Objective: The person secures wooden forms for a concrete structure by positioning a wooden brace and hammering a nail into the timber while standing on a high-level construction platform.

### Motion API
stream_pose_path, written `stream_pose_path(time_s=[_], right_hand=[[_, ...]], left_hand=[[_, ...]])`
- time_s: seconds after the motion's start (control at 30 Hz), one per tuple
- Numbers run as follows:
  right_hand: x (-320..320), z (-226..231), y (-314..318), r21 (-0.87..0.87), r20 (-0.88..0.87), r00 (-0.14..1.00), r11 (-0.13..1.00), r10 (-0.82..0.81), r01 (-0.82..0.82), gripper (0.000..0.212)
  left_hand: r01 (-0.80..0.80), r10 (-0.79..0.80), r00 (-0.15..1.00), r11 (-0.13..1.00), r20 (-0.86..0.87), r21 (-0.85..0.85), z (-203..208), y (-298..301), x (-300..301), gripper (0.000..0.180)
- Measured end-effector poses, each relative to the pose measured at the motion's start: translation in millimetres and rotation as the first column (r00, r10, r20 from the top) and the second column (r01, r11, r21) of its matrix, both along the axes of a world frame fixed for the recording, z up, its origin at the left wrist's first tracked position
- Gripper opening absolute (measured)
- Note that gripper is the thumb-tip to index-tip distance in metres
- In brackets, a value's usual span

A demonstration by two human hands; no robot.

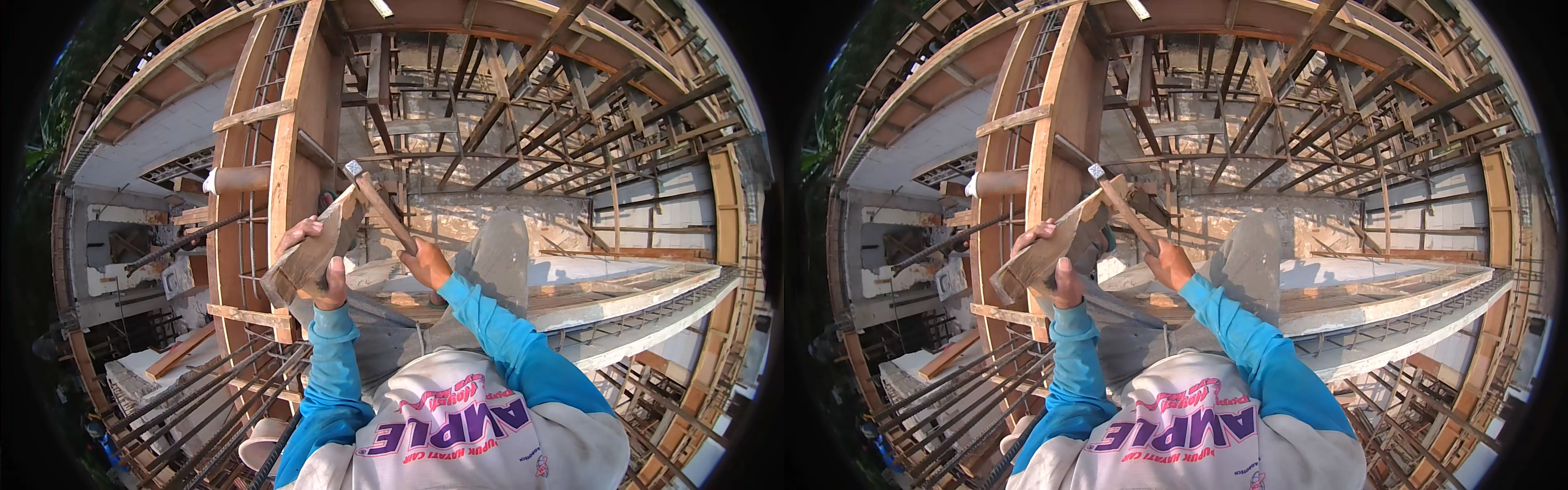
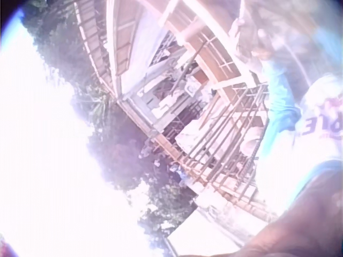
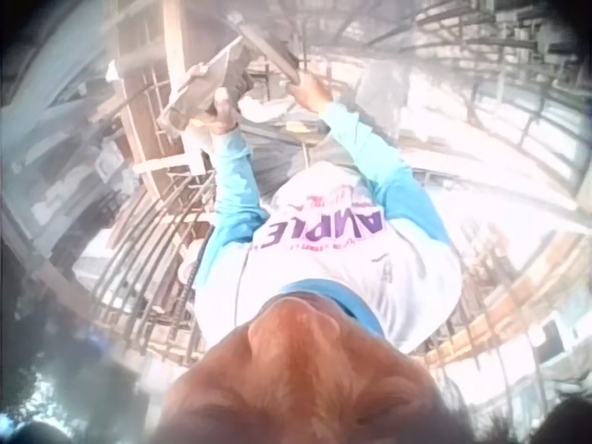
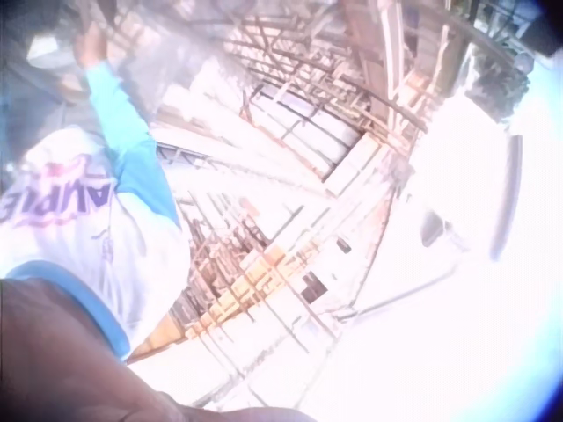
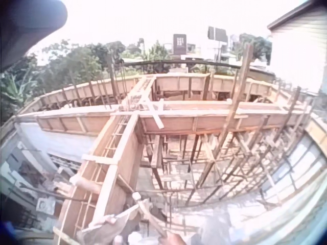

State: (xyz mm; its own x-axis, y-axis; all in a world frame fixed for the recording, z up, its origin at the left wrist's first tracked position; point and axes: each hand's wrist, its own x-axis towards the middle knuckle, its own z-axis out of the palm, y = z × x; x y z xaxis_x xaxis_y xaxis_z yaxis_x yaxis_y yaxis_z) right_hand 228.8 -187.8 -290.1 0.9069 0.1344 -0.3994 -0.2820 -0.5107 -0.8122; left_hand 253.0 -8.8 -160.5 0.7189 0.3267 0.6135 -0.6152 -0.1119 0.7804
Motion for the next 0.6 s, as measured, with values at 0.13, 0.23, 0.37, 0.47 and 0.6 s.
stream_pose_path(time_s=[0.13, 0.23, 0.37, 0.47, 0.6], right_hand=[[18.0, 105.2, 1.5, 0.165, 0.221, 0.968, 0.983, -0.121, 0.085, 0.036], [29.4, 152.6, 7.6, 0.338, 0.355, 0.904, 0.934, -0.239, 0.114, 0.035], [8.2, 14.3, 25.8, 0.226, 0.322, 0.903, 0.949, -0.286, 0.22, 0.033], [-6.5, -38.5, 11.3, 0.043, -0.028, 0.995, 0.994, -0.1, 0.101, 0.035], [14.1, -19.6, 4.5, 0.111, -0.133, 0.991, 0.994, 0.034, -0.019, 0.041]], left_hand=[[-0.029, 0.028, 0.999, 0.999, -0.031, -0.039, 4.9, 0.5, 3.9, 0.064], [-0.013, 0.012, 0.999, 0.999, -0.035, -0.037, 6.0, 4.2, 2.9, 0.063], [0.019, -0.022, 0.998, 0.999, -0.055, -0.04, 3.8, -3.5, 7.8, 0.064], [0.022, -0.021, 1.0, 0.998, -0.023, 0.056, -14.1, -3.0, 4.2, 0.063], [-0.071, 0.07, 0.996, 0.997, -0.046, -0.018, -3.4, 1.9, 5.4, 0.062]])
